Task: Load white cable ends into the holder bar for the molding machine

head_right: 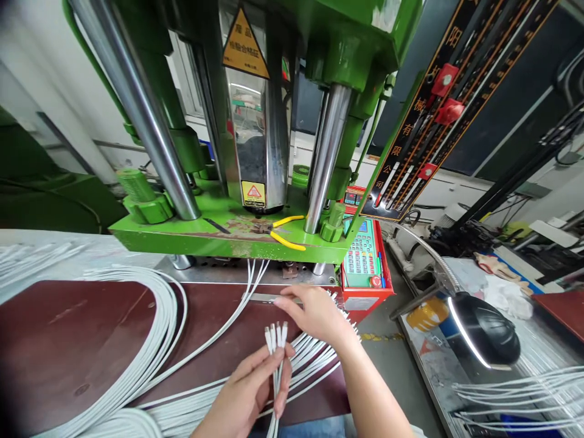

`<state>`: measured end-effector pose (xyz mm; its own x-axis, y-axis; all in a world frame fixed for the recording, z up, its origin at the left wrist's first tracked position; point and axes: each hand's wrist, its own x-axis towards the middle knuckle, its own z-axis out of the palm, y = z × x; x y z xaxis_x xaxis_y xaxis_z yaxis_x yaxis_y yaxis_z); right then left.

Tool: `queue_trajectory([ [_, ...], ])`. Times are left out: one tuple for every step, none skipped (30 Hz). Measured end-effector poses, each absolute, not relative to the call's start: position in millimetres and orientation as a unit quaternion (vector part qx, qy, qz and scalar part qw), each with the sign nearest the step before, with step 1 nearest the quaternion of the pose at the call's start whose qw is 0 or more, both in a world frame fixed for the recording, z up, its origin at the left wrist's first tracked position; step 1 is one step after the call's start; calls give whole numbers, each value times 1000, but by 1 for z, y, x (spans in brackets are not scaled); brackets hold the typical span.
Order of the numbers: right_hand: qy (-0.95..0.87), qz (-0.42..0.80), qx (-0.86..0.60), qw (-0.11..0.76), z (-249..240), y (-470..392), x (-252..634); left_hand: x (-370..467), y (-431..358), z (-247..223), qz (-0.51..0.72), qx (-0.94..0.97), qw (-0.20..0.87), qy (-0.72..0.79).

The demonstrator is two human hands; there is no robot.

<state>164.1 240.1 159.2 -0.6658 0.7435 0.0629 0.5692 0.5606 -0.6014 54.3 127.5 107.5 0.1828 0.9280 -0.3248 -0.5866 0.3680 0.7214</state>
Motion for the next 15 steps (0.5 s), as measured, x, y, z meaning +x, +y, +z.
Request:
queue_trajectory([
  [-886, 199, -395, 136, 154, 245, 157, 48, 127, 111, 529, 226, 719, 389],
  [-898, 135, -405, 107, 148, 249, 151, 44, 127, 115, 543, 226, 704, 397],
  [-904, 88, -410, 79, 142, 252, 144, 40, 126, 118, 554, 229, 691, 404],
  [-908, 58, -410, 55, 136, 254, 139, 37, 127, 120, 559, 233, 682, 410],
  [-911, 42, -408, 42, 130, 255, 134, 36, 127, 121, 559, 240, 676, 416],
  [-913, 34, -406, 38, 127, 255, 131, 35, 128, 121, 556, 249, 674, 419],
  [-913, 29, -405, 37, 125, 255, 129, 35, 129, 121, 552, 258, 671, 422],
  [-913, 20, -406, 33, 124, 254, 129, 36, 130, 120, 546, 267, 670, 426],
  [-912, 13, -409, 29, 126, 253, 130, 38, 131, 120, 540, 274, 670, 429],
  [-909, 7, -415, 25, 128, 252, 131, 40, 133, 120, 535, 279, 670, 432],
  [-906, 3, -422, 23, 132, 251, 134, 41, 134, 120, 530, 282, 671, 435],
  [-902, 3, -430, 23, 136, 250, 138, 43, 135, 120, 524, 284, 673, 438],
  [-898, 6, -440, 26, 139, 249, 142, 45, 136, 120, 518, 288, 674, 440],
  [-892, 9, -452, 32, 142, 249, 147, 47, 137, 120, 513, 294, 674, 443],
  [-884, 10, -465, 36, 144, 249, 152, 49, 139, 120, 508, 300, 673, 446],
])
